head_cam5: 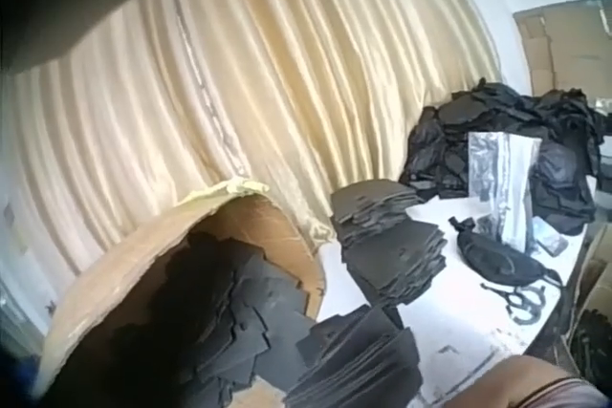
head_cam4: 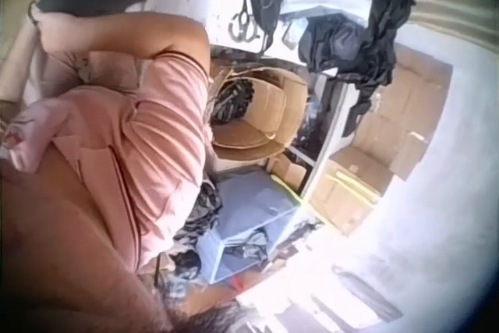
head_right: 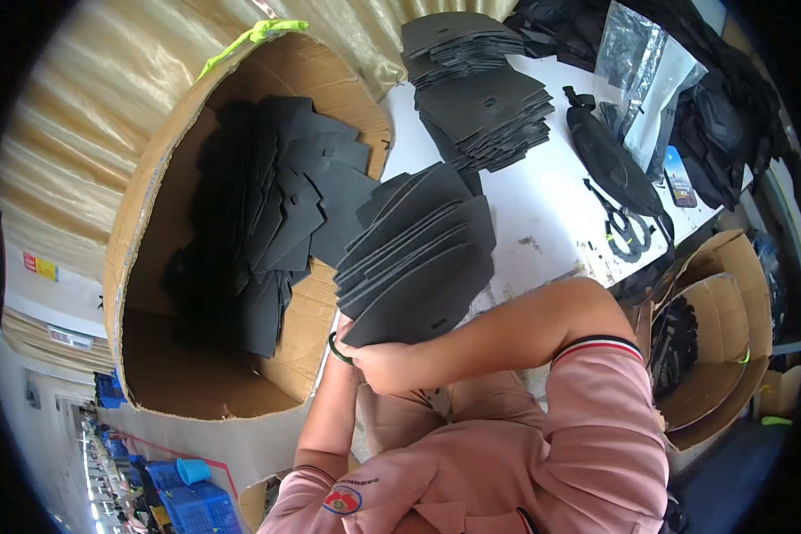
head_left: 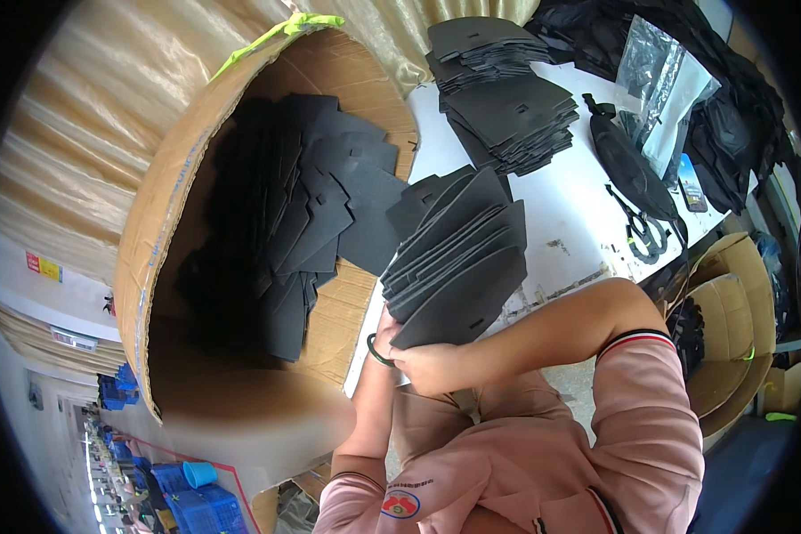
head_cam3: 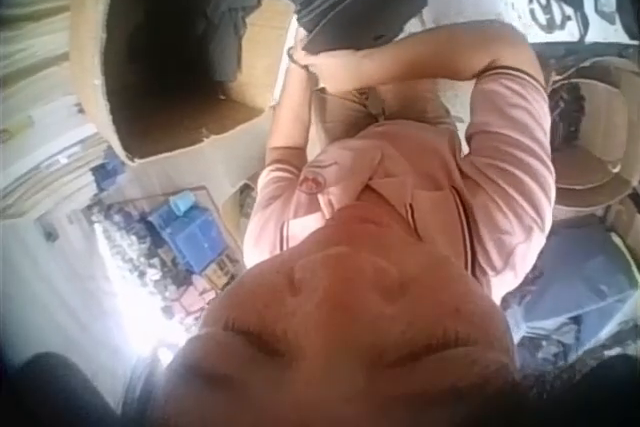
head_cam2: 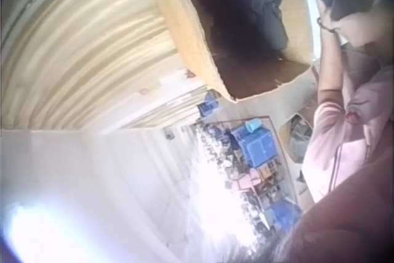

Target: The recorder is sorting and stacking black flat material components from a large cardboard bin onto a workbench.

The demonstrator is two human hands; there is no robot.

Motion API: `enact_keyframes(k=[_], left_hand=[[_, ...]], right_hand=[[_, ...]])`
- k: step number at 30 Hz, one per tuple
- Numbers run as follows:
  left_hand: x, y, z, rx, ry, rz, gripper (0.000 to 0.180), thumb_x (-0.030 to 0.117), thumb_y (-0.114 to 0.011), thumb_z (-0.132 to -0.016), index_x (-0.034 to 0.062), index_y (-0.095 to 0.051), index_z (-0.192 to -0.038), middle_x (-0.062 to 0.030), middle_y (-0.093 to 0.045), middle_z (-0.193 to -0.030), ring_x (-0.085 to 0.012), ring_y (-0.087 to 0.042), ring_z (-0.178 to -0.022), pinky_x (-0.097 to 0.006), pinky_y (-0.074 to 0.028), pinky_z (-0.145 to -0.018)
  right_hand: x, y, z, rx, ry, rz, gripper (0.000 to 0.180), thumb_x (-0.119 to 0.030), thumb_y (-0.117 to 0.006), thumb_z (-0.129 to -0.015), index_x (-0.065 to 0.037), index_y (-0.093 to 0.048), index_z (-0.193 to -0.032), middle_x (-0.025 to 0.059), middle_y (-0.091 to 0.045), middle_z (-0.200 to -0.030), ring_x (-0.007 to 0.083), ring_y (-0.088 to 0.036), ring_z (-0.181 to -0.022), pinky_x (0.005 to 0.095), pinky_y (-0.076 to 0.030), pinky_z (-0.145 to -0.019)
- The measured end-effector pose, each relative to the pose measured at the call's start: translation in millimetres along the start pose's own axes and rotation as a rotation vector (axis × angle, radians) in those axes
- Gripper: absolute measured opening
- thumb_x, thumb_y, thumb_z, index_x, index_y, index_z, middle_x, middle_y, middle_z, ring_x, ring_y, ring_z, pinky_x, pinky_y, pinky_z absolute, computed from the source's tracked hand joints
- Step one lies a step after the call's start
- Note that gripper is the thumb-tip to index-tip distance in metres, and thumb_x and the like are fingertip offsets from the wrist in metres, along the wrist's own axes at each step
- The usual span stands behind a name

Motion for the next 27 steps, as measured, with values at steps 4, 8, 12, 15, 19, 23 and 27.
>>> enact_keyframes(k=[4, 8, 12, 15, 19, 23, 27], left_hand=[[21.8, -28.5, 1.7, -0.229, 0.062, 0.378, 0.092, 0.015, -0.081, -0.069, 0.0029, -0.027, -0.142, -0.0119, -0.045, -0.136, -0.0233, -0.041, -0.127, -0.039, -0.030, -0.108], [22.7, -19.0, -8.0, -0.254, 0.016, -0.395, 0.096, 0.015, -0.086, -0.062, 0.0023, -0.033, -0.141, -0.0105, -0.047, -0.135, -0.0191, -0.042, -0.125, -0.036, -0.031, -0.106], [12.4, -20.7, -6.6, -0.027, 0.006, -0.528, 0.059, -0.004, -0.077, -0.068, 0.0015, -0.054, -0.122, -0.0074, -0.060, -0.118, -0.0176, -0.055, -0.108, -0.033, -0.043, -0.095], [15.0, -25.6, 0.0, 0.014, -0.167, -0.489, 0.054, -0.008, -0.071, -0.069, 0.0000, -0.054, -0.119, -0.0050, -0.061, -0.109, -0.0144, -0.056, -0.101, -0.030, -0.044, -0.091], [15.6, -33.1, 11.6, -0.032, -0.118, -0.677, 0.064, -0.007, -0.074, -0.067, -0.0010, -0.047, -0.125, -0.0084, -0.058, -0.116, -0.0162, -0.054, -0.107, -0.031, -0.042, -0.095], [11.9, -43.4, 10.4, -0.107, -0.099, -0.681, 0.082, -0.003, -0.081, -0.065, -0.0006, -0.036, -0.133, -0.0102, -0.052, -0.124, -0.0187, -0.051, -0.114, -0.033, -0.040, -0.099], [8.7, -44.0, 15.1, -0.123, -0.126, -0.712, 0.107, 0.011, -0.090, -0.057, 0.0007, -0.021, -0.139, -0.0126, -0.046, -0.132, -0.0226, -0.045, -0.123, -0.037, -0.037, -0.104]], right_hand=[[6.0, -7.3, 1.2, 0.129, -0.004, -0.054, 0.016, -0.025, -0.060, -0.073, -0.016, -0.072, -0.075, -0.0002, -0.068, -0.081, 0.0205, -0.057, -0.085, 0.0401, -0.038, -0.085], [-4.4, -26.8, 20.7, 0.388, 0.025, -0.218, 0.014, -0.023, -0.058, -0.075, -0.013, -0.067, -0.072, 0.0010, -0.060, -0.073, 0.0191, -0.054, -0.080, 0.0372, -0.042, -0.083], [3.7, 38.9, 58.9, 0.677, 0.091, -0.324, 0.015, -0.022, -0.054, -0.079, -0.011, -0.058, -0.089, -0.0013, -0.052, -0.077, 0.0161, -0.053, -0.079, 0.0330, -0.043, -0.074], [86.2, 52.4, 107.2, 0.341, -0.482, -0.776, 0.005, -0.016, -0.056, -0.081, -0.013, -0.058, -0.084, 0.0028, -0.055, -0.082, 0.0207, -0.055, -0.085, 0.0387, -0.044, -0.075], [151.7, 75.9, 236.4, 0.826, -1.222, -0.383, 0.072, -0.037, -0.069, -0.077, -0.006, -0.041, -0.137, 0.0172, -0.039, -0.142, 0.0374, -0.033, -0.134, 0.0512, -0.025, -0.109], [133.0, 15.7, 206.6, 0.177, -0.982, -0.786, 0.083, -0.049, -0.065, -0.076, -0.010, -0.033, -0.143, 0.0166, -0.030, -0.148, 0.0350, -0.024, -0.139, 0.0553, -0.015, -0.112], [142.7, 38.9, 218.9, 0.410, -1.032, -0.676, 0.083, -0.055, -0.062, -0.079, -0.012, -0.033, -0.144, 0.0153, -0.026, -0.151, 0.0330, -0.021, -0.140, 0.0543, -0.014, -0.113]])
Point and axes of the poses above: each hand's wrist, its own z-axis away from the middle knuckle, its own y-axis out of the back of the hand, x = y × z, the point moved 8 cm from there along -z, towards the middle knuckle
